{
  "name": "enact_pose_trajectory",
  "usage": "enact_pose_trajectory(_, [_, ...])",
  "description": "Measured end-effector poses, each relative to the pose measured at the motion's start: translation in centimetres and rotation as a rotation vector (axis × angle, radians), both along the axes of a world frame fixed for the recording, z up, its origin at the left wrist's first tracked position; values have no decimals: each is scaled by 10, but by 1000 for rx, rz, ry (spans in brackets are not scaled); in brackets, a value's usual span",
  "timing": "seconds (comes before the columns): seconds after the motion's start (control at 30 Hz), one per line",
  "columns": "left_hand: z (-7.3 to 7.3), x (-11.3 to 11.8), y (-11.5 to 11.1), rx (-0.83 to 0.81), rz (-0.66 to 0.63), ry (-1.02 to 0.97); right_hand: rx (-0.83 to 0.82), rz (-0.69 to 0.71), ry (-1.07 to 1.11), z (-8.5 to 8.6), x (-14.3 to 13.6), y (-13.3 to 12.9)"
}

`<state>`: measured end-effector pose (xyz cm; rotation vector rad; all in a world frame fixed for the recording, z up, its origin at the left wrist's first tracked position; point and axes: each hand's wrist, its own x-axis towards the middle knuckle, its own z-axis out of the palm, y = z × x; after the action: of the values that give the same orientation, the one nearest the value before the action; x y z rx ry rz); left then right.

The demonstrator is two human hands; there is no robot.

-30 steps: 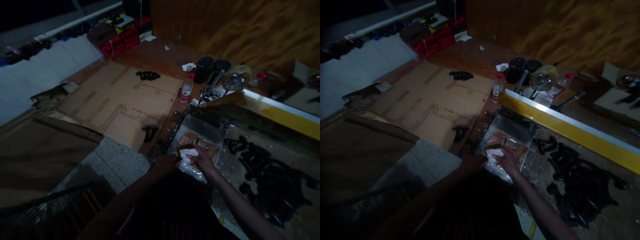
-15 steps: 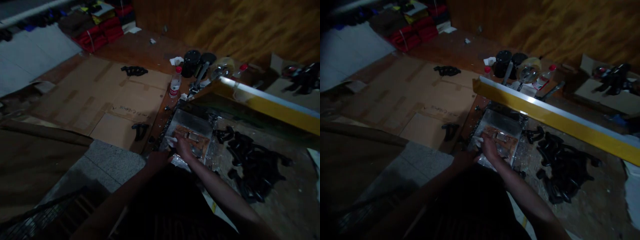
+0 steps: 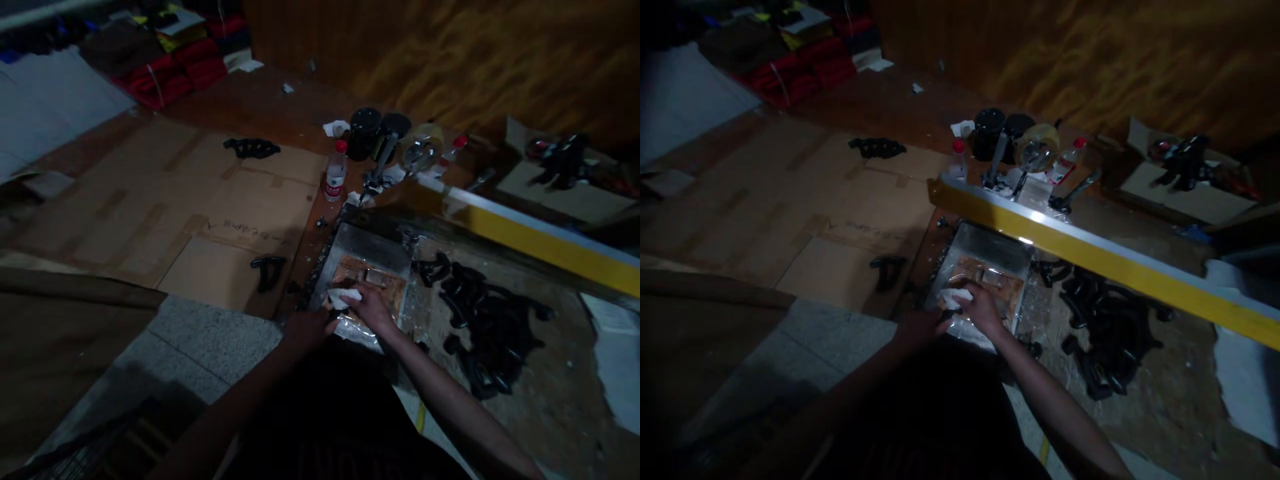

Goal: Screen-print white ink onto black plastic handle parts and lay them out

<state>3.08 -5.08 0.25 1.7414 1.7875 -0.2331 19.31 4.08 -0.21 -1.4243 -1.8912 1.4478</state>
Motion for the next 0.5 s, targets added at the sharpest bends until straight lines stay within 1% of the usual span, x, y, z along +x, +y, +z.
enact_pose_trajectory(0.1, [3,-2,6,21,-15,14,-27,-89,41,3,6,5])
enact_pose_trajectory(0.17, [5,-2,15,44,-35,26,-10,-191,98,3,16,9])
enact_pose_trajectory(0.27, [4,-2,28,87,-95,2,19,-365,163,0,34,12])
enact_pose_trajectory(0.33, [2,-3,35,143,-163,-52,12,-432,165,-4,44,10])
enact_pose_trajectory(0.43, [4,-12,45,189,-279,-130,44,-457,81,-6,57,5])
enact_pose_trajectory(0.47, [6,-17,52,182,-286,-134,77,-433,33,-5,60,1])
enact_pose_trajectory(0.5, [9,-23,62,174,-266,-124,96,-393,-20,-4,63,-2])
